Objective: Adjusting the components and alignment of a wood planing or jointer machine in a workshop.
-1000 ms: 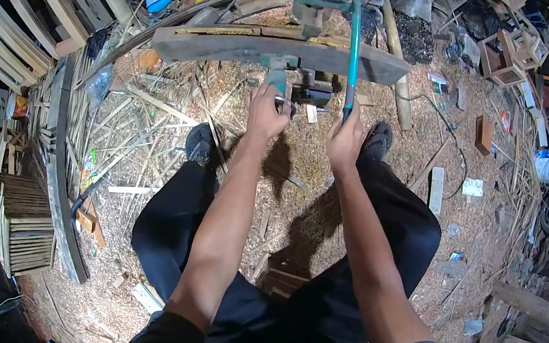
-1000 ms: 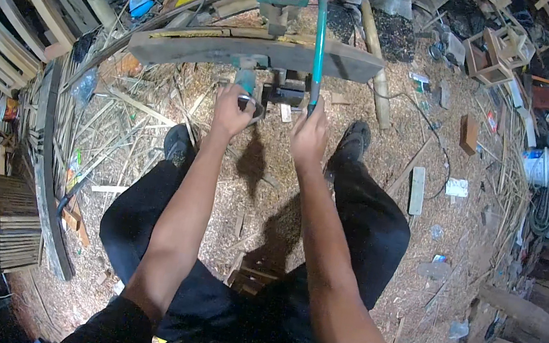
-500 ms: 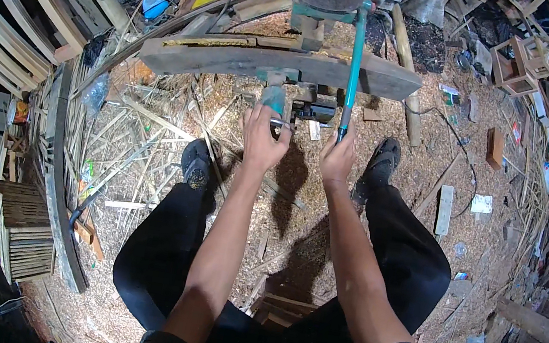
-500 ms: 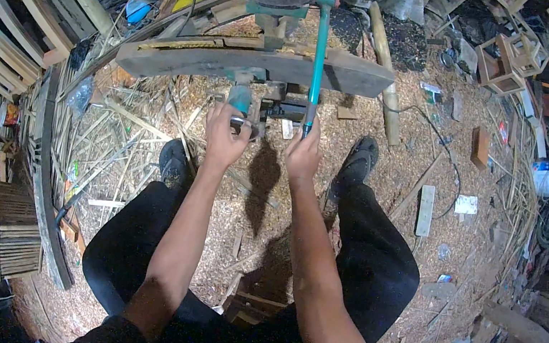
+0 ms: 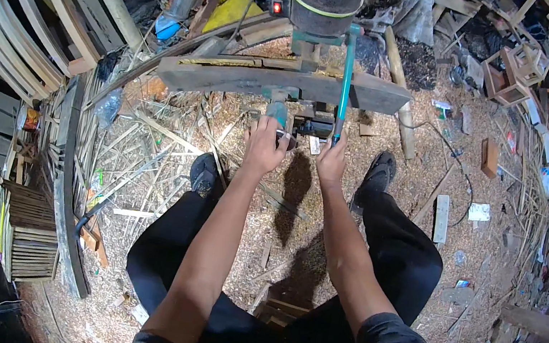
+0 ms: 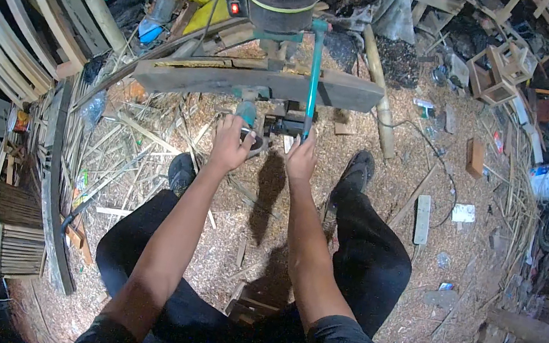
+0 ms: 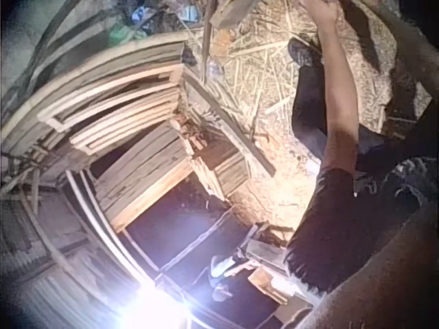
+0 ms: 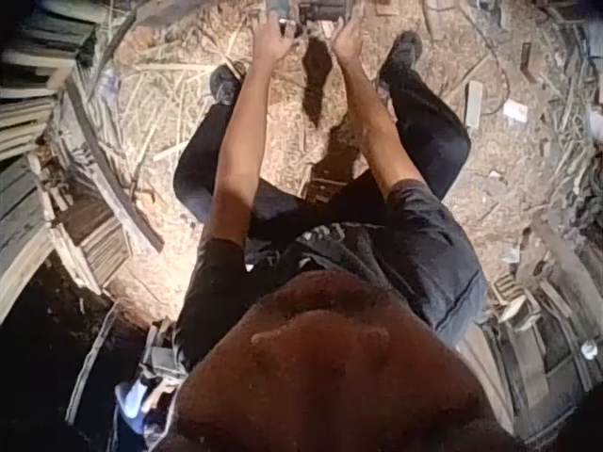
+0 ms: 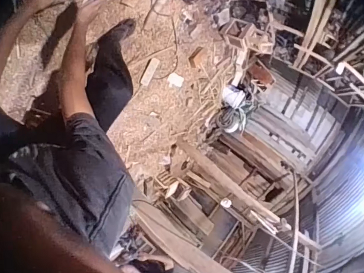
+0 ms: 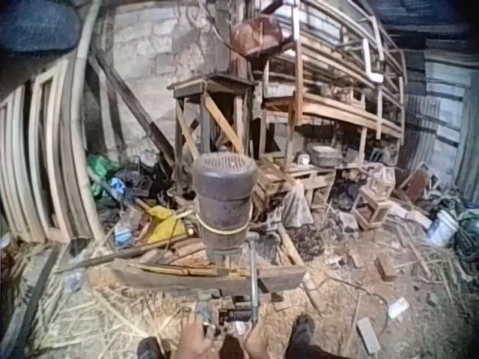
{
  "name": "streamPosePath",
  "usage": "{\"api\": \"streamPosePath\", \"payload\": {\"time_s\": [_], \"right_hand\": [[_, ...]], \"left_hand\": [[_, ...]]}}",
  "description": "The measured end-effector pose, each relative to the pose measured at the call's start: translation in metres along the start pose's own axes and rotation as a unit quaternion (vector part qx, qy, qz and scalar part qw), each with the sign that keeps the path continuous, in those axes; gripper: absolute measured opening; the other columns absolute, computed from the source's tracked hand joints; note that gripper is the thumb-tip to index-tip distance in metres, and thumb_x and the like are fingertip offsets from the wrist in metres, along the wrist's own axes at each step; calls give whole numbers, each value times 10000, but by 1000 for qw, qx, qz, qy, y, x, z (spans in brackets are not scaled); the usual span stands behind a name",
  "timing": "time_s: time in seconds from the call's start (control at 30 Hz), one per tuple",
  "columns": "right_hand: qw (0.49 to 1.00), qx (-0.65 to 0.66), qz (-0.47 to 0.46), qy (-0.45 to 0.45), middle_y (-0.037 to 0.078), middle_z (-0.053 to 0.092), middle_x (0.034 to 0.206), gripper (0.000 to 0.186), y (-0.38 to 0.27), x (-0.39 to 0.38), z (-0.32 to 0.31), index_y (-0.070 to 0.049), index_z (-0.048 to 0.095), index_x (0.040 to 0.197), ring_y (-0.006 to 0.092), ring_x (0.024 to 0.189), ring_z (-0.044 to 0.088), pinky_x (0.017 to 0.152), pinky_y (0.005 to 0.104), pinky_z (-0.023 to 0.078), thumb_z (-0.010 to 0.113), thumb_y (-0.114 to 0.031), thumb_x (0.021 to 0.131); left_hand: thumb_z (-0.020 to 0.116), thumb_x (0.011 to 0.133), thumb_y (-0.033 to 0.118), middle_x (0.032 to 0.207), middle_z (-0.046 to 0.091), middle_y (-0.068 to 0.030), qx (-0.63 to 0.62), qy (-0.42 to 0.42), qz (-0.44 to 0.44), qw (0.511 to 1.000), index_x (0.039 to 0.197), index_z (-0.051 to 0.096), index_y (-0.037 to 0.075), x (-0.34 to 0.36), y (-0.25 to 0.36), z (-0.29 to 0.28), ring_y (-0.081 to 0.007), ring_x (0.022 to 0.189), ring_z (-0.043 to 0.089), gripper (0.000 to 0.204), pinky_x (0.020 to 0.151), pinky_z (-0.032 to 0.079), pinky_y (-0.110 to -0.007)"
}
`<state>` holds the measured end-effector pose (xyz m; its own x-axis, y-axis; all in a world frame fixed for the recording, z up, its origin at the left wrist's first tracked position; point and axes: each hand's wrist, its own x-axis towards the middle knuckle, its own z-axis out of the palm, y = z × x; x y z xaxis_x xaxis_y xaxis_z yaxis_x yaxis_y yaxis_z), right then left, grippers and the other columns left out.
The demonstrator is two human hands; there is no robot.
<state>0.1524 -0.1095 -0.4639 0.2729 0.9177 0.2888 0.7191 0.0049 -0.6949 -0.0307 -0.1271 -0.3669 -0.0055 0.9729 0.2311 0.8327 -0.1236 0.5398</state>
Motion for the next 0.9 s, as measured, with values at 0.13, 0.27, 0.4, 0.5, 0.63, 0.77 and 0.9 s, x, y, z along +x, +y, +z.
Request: {"api": "streamPosePath", "payload": {"time_s": [0.13,0.27,0.4,0.5,0.63,0.77,0.9], "right_hand": [[999,24,-38,6,303,572,1141,537,-35,-10,-51,-43,276,1421,498,878,599,756,559,480,487,-155,940],[984,89,-156,15,311,547,1148,479,-86,6,-133,1,348,1365,468,1018,559,807,505,458,520,-87,926],[966,179,-37,-181,219,583,1127,400,-157,46,-209,23,468,1307,328,1004,568,890,418,438,513,-80,924],[967,3,-165,-196,189,592,1080,370,-213,94,-280,55,595,1140,223,802,629,781,340,514,424,-243,1003],[851,500,-136,-88,214,559,1239,456,-248,112,-311,30,515,1215,313,1176,564,1003,393,471,406,-366,1018],[889,438,-45,-127,161,597,1202,426,-215,96,-286,20,538,1175,284,1073,625,919,386,522,418,-356,1015],[940,210,-10,-269,188,659,1084,444,-146,62,-172,-13,550,1220,297,972,648,923,428,491,490,-378,974]], "left_hand": [[586,854,277,1115,478,-191,37,5,10,999,1058,501,50,-3,3,-5,-404,1062,461,317,892,365,-531],[570,881,308,1114,470,-221,37,-15,10,999,1089,484,45,-3,1,-6,-441,1061,454,347,882,378,-554],[606,860,316,1227,454,-181,25,-71,-67,995,1154,498,90,-5,-21,0,-394,1177,434,386,978,363,-553],[597,864,289,1303,430,-190,9,-88,-48,995,1217,471,99,0,-18,-2,-410,1224,405,420,1011,366,-508],[591,858,214,1414,360,-233,-34,-31,-9,999,1377,358,69,-19,-37,-7,-427,1305,345,588,1088,328,-455],[576,861,161,1453,299,-286,-143,22,-27,989,1453,225,-11,-50,-48,4,-430,1363,285,710,1124,289,-443],[578,857,167,1480,256,-300,-60,-42,-111,991,1462,196,-40,-80,-101,16,-424,1375,277,745,1136,279,-423]]}}
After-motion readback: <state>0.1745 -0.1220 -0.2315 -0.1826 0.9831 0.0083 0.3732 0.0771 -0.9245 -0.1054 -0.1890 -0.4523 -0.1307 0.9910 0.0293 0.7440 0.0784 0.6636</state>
